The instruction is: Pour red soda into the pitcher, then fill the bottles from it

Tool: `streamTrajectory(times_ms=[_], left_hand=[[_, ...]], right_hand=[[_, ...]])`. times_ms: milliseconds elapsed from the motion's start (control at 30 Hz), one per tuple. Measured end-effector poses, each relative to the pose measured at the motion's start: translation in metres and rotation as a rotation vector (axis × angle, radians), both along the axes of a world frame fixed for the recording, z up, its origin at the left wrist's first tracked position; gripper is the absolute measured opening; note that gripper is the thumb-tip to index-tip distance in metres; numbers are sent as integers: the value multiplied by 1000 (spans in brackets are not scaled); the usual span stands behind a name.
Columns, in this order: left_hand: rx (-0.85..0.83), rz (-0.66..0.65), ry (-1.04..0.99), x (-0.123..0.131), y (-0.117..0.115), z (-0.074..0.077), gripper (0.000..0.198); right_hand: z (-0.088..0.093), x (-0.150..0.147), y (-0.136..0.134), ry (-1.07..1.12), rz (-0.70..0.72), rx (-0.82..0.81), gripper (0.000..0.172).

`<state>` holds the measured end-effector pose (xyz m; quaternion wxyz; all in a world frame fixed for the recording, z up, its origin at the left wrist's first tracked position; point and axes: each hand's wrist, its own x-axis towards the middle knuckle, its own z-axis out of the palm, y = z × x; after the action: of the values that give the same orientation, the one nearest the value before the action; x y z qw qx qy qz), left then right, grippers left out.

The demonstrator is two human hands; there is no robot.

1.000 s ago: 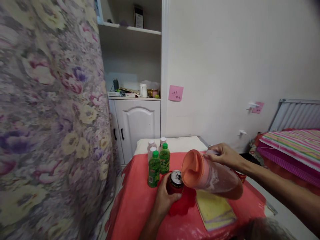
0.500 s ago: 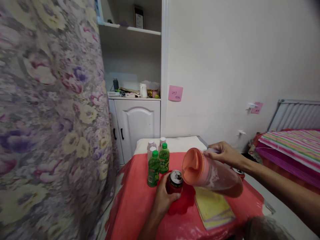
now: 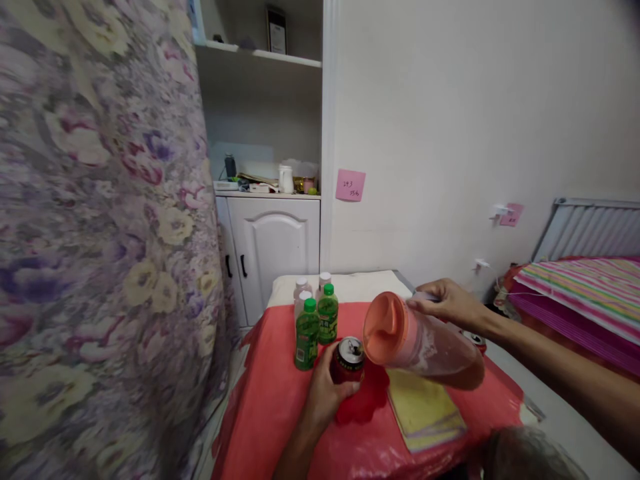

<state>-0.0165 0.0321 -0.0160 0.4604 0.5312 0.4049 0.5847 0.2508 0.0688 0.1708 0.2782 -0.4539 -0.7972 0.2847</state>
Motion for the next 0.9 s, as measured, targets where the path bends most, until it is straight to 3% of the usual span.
streamTrajectory(times_ms=[900], left_hand=[[-21, -27, -8, 1, -1, 5, 76]], right_hand=[[-7, -1, 4, 17, 11, -4, 46]])
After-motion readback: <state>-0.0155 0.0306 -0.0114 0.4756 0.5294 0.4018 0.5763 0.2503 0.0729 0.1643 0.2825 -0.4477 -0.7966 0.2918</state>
